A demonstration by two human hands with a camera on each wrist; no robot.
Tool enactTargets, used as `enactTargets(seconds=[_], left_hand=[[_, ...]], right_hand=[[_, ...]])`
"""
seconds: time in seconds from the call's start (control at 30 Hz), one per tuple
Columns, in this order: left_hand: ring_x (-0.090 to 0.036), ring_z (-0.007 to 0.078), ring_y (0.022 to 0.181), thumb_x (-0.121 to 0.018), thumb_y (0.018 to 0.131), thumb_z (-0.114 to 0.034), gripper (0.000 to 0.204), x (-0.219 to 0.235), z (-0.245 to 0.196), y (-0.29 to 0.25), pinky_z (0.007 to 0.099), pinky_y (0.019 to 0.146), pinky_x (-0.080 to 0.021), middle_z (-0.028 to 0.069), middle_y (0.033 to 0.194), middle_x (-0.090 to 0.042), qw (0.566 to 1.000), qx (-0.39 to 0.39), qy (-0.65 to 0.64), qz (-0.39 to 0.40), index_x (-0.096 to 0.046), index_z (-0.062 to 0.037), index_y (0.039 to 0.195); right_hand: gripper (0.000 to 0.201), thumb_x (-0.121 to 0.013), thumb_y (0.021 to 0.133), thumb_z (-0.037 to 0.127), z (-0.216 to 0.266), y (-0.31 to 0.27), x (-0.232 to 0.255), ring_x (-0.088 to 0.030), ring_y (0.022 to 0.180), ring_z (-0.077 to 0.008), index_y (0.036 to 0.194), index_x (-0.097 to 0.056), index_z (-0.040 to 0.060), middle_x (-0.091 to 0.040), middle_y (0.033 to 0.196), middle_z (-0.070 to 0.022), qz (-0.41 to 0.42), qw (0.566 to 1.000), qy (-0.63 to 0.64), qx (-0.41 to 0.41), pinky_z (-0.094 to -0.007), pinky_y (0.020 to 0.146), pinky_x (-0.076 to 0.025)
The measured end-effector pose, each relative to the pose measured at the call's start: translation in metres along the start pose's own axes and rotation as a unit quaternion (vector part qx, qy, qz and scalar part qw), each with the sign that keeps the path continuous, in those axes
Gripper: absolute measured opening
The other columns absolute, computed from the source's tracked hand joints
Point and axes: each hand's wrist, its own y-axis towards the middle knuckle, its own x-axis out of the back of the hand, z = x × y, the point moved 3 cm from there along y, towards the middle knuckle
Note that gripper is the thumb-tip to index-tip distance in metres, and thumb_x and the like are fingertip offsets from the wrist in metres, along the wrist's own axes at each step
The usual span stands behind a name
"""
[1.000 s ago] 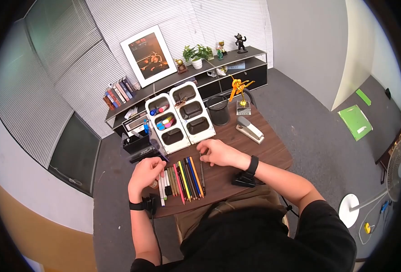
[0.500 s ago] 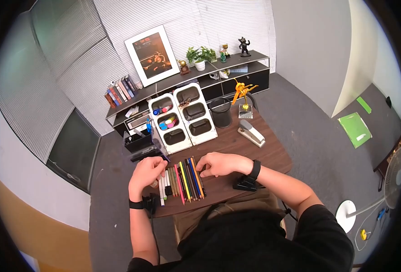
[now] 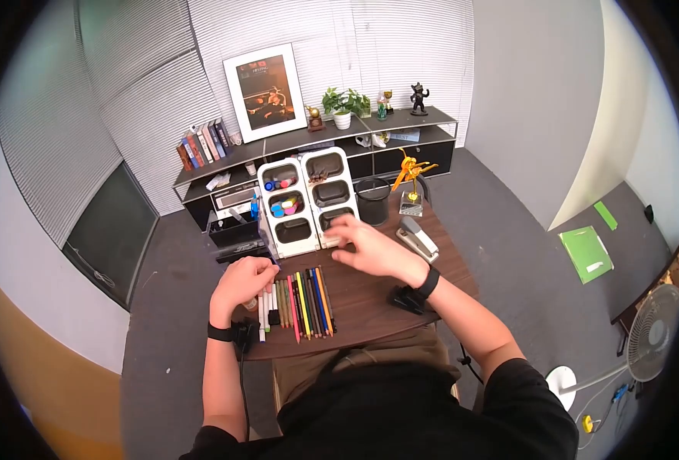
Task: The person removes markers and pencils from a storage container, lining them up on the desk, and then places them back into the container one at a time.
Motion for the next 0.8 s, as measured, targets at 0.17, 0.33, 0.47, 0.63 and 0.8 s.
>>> enactTargets(seconds=[0.17, 0.33, 0.47, 0.63, 0.8], left_hand=[[-0.074, 0.0174, 0.063, -0.061, 0.106, -0.038, 0.044, 0.001, 0.0, 0.001, 0.0352, 0.067, -0.058, 0.0049, 0.072, -0.076, 1.0, -0.006, -0.006, 0.0, -0.074, -0.0033, 0.082], [-0.076, 0.0259, 0.064, -0.059, 0.107, -0.042, 0.048, 0.0, 0.001, 0.0, 0.0406, 0.072, -0.059, 0.0076, 0.07, -0.076, 1.0, -0.005, -0.006, 0.001, -0.075, -0.0053, 0.081], [-0.074, 0.0179, 0.061, -0.058, 0.108, -0.038, 0.046, 0.0, 0.001, 0.0, 0.0347, 0.068, -0.057, 0.0031, 0.071, -0.076, 1.0, -0.011, -0.003, 0.005, -0.073, -0.0047, 0.081], [-0.074, 0.0183, 0.062, -0.057, 0.108, -0.038, 0.046, 0.001, 0.0, -0.001, 0.0345, 0.067, -0.057, 0.0034, 0.071, -0.076, 1.0, -0.01, -0.008, 0.003, -0.073, -0.0046, 0.08], [-0.075, 0.019, 0.063, -0.057, 0.108, -0.039, 0.047, 0.001, 0.0, -0.001, 0.0352, 0.068, -0.059, 0.0043, 0.072, -0.076, 1.0, -0.008, -0.013, 0.005, -0.073, -0.0046, 0.08]], right_hand=[[0.056, -0.075, 0.101, 0.008, -0.003, 0.028, 0.016, -0.068, 0.127, -0.0299, 0.154, -0.059, 0.0006, -0.038, 0.172, -0.0212, -0.076, 0.991, -0.108, -0.013, -0.0407, 0.102, -0.062], [0.06, -0.071, 0.094, -0.003, -0.022, 0.056, 0.016, -0.048, 0.152, -0.0416, 0.152, -0.058, -0.0045, -0.035, 0.176, -0.0239, -0.136, 0.967, -0.207, 0.065, -0.0484, 0.126, -0.044], [0.053, -0.063, 0.091, -0.01, -0.021, 0.06, 0.017, -0.046, 0.153, -0.0423, 0.144, -0.06, -0.0094, -0.046, 0.168, -0.0247, -0.142, 0.959, -0.232, 0.075, -0.0484, 0.127, -0.044], [0.053, -0.06, 0.093, -0.012, -0.007, 0.049, 0.024, -0.048, 0.152, -0.0407, 0.145, -0.059, -0.01, -0.05, 0.165, -0.0235, -0.159, 0.963, -0.204, 0.073, -0.0475, 0.126, -0.044], [0.051, -0.059, 0.097, -0.009, 0.018, 0.029, 0.041, -0.055, 0.147, -0.0395, 0.147, -0.06, -0.0056, -0.055, 0.161, -0.0207, -0.22, 0.958, -0.16, 0.086, -0.0453, 0.122, -0.048]])
